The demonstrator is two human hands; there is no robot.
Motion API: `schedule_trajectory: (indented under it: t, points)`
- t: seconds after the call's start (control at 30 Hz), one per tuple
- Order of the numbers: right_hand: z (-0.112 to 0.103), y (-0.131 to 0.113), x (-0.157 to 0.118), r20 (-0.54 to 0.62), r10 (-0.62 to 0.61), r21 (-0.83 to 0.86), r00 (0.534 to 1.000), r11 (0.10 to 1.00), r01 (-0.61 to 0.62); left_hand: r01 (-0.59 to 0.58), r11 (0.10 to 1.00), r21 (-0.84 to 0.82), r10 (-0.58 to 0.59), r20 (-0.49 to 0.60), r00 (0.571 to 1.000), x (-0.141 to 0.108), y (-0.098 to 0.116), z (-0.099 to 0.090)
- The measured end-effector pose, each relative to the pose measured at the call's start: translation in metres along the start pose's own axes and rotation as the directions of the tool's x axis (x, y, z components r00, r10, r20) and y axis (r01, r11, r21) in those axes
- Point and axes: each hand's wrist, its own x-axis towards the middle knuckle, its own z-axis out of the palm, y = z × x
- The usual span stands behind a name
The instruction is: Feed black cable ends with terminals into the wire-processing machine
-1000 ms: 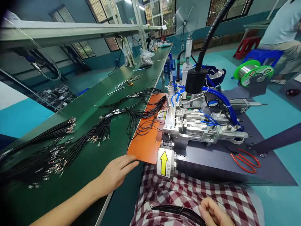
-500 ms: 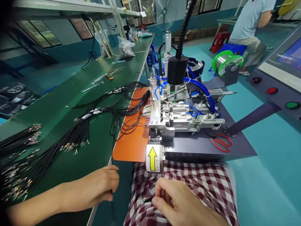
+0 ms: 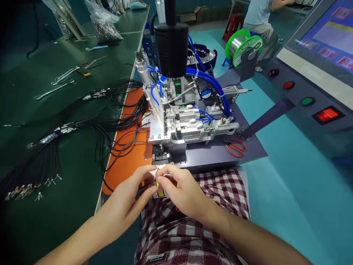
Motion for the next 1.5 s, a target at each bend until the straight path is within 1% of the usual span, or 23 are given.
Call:
schedule_trajectory:
  t: [0.03, 0.07, 0.1, 0.13, 0.2, 0.27, 0.33, 0.4, 0.47, 0.5, 0.57, 0.63, 0.7, 0.8, 0.9, 1.03, 1.1, 1.17, 1.23, 1.37, 1.43, 1.5]
  points:
    - [-0.003, 0.0, 0.001, 0.017, 0.0, 0.034, 1.0, 0.999, 0.0, 0.044, 0.99, -0.134, -0.04, 0.034, 0.999, 0.003, 0.001, 0.0]
    - [-0.006, 0.001, 0.002, 0.014, 0.003, 0.064, 1.0, 0.998, -0.003, 0.086, 0.968, -0.235, -0.076, 0.054, 0.996, 0.006, 0.001, 0.001]
    - [-0.01, 0.001, 0.002, -0.003, 0.007, 0.081, 1.0, 0.997, -0.007, 0.119, 0.948, -0.296, -0.109, 0.051, 0.993, 0.009, 0.0, 0.002]
    - [-0.014, 0.001, 0.003, -0.033, 0.013, 0.08, 0.999, 0.997, -0.011, 0.142, 0.937, -0.32, -0.14, 0.032, 0.99, 0.01, -0.002, 0.003]
    - [-0.02, 0.001, 0.005, -0.104, 0.014, 0.049, 0.994, 0.999, -0.009, 0.17, 0.933, -0.317, -0.18, -0.002, 0.984, 0.012, -0.007, 0.004]
    - [-0.022, 0.002, 0.008, -0.152, -0.002, 0.04, 0.988, 0.999, 0.008, 0.181, 0.94, -0.29, -0.188, 0.004, 0.982, 0.012, -0.008, 0.004]
    - [-0.021, 0.002, 0.011, -0.175, -0.027, 0.054, 0.984, 0.998, 0.037, 0.188, 0.951, -0.245, -0.186, 0.029, 0.982, 0.013, -0.005, 0.004]
    - [-0.018, 0.002, 0.013, -0.185, -0.056, 0.055, 0.981, 0.996, 0.067, 0.19, 0.956, -0.222, -0.188, 0.03, 0.982, 0.016, 0.0, 0.003]
    - [-0.017, 0.001, 0.014, -0.191, -0.069, 0.05, 0.979, 0.996, 0.079, 0.189, 0.947, -0.258, -0.196, 0.001, 0.981, 0.021, 0.004, 0.003]
    - [-0.017, 0.001, 0.014, -0.188, -0.059, 0.062, 0.98, 0.995, 0.072, 0.19, 0.934, -0.303, -0.203, -0.009, 0.979, 0.024, 0.005, 0.003]
    - [-0.017, 0.001, 0.014, -0.166, -0.012, 0.119, 0.986, 0.992, 0.032, 0.208, 0.882, -0.423, -0.224, 0.012, 0.974, 0.029, 0.005, 0.004]
    - [-0.018, 0.002, 0.015, -0.144, 0.027, 0.179, 0.989, 0.984, -0.001, 0.254, 0.796, -0.549, -0.257, 0.072, 0.964, 0.032, 0.004, 0.004]
    - [-0.017, 0.004, 0.017, -0.15, 0.028, 0.209, 0.988, 0.978, 0.004, 0.304, 0.706, -0.64, -0.28, 0.141, 0.949, 0.035, 0.002, 0.004]
    - [-0.014, 0.006, 0.019, -0.16, 0.027, 0.237, 0.987, 0.971, 0.012, 0.343, 0.616, -0.709, -0.279, 0.212, 0.937, 0.037, 0.001, 0.004]
    - [-0.011, 0.005, 0.02, -0.151, 0.068, 0.25, 0.986, 0.968, -0.028, 0.354, 0.572, -0.74, -0.307, 0.207, 0.929, 0.037, 0.0, 0.004]
    - [-0.009, 0.003, 0.019, -0.202, 0.06, 0.157, 0.977, 0.987, -0.028, 0.36, 0.549, -0.755, -0.371, 0.165, 0.914, 0.037, -0.003, 0.005]
    - [-0.007, 0.002, 0.018, -0.231, 0.031, 0.08, 0.972, 0.997, -0.013, 0.371, 0.508, -0.777, -0.407, 0.163, 0.899, 0.037, -0.004, 0.005]
    - [-0.004, 0.003, 0.017, -0.25, 0.003, 0.015, 0.968, 1.0, 0.001, 0.395, 0.456, -0.798, -0.435, 0.187, 0.881, 0.037, -0.004, 0.005]
    - [0.0, 0.005, 0.015, -0.255, -0.008, -0.017, 0.967, 1.0, 0.004, 0.412, 0.418, -0.81, -0.454, 0.207, 0.867, 0.038, -0.004, 0.006]
    - [0.003, 0.01, 0.014, -0.238, 0.013, -0.039, 0.971, 0.999, -0.022, 0.398, 0.393, -0.829, -0.457, 0.199, 0.867, 0.039, -0.003, 0.007]
    - [-0.002, 0.01, 0.013, -0.233, 0.004, -0.105, 0.973, 0.994, -0.029, 0.404, 0.374, -0.835, -0.451, 0.217, 0.866, 0.039, -0.004, 0.007]
    - [-0.008, 0.008, 0.013, -0.253, -0.03, -0.165, 0.967, 0.986, -0.012, 0.411, 0.359, -0.838, -0.448, 0.232, 0.863, 0.039, -0.004, 0.007]
